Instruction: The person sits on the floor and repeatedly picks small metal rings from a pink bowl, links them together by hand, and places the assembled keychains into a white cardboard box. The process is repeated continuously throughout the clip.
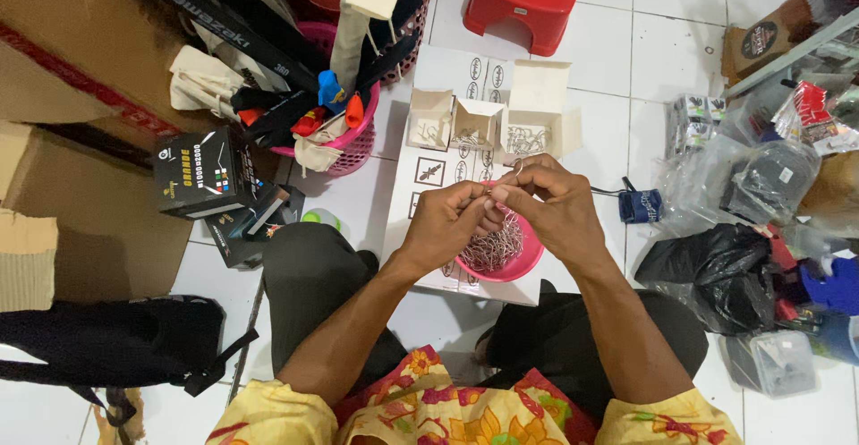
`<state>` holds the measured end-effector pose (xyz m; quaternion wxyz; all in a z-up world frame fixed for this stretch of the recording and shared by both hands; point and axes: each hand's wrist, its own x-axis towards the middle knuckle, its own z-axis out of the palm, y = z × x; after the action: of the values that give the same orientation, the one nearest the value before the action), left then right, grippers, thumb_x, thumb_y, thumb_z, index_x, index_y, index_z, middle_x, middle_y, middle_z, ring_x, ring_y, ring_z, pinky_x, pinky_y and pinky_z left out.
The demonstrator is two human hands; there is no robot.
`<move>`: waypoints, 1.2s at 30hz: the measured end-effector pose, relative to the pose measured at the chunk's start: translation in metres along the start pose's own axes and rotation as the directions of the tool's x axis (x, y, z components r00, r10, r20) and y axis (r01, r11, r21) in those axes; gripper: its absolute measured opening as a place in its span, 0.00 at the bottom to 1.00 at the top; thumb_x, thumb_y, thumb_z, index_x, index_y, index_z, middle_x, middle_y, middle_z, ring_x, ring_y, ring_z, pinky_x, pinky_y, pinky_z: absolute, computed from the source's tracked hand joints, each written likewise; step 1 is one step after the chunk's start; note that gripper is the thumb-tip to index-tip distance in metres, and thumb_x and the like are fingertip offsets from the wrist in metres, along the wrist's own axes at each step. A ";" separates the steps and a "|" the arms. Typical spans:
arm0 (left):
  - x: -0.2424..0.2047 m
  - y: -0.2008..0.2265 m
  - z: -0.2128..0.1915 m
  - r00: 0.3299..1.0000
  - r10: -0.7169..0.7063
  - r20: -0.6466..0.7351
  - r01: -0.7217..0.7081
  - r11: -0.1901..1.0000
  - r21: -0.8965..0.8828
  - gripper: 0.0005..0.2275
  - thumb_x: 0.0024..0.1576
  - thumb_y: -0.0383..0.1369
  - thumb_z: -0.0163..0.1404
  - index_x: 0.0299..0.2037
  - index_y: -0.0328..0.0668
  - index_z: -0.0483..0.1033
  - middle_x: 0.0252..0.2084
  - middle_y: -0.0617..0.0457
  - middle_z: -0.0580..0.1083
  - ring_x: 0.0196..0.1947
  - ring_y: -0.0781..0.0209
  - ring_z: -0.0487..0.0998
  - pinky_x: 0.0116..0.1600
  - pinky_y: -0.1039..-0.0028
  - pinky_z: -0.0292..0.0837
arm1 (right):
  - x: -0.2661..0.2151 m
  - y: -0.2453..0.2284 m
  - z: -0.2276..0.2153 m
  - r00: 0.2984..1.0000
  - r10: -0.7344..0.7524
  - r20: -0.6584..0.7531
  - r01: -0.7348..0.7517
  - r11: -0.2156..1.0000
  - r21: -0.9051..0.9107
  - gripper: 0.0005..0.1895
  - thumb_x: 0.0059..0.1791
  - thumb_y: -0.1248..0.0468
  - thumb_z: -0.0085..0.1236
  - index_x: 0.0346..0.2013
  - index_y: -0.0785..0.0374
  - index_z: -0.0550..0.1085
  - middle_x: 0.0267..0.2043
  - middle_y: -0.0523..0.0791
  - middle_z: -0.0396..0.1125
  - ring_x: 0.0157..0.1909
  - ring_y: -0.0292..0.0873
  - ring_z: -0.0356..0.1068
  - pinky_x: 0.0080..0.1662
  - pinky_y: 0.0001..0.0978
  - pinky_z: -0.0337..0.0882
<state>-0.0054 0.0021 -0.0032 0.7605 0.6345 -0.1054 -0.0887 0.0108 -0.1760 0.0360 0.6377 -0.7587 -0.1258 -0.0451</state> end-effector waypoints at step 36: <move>0.010 0.004 -0.030 0.980 -0.150 -0.134 0.108 0.954 -0.279 0.08 0.65 0.28 0.46 0.45 0.27 0.73 0.36 0.33 0.81 0.33 0.50 0.86 0.34 0.71 0.85 | 0.060 0.160 -0.037 0.979 0.199 -0.052 -0.123 0.363 -0.924 0.19 0.54 0.57 0.57 0.60 0.51 0.76 0.56 0.51 0.71 0.56 0.59 0.73 0.52 0.58 0.75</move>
<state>0.0123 0.0286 -0.0042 0.8383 0.5354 0.0082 -0.1025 0.1121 -0.2291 -0.0960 0.1041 -0.9940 -0.0265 -0.0189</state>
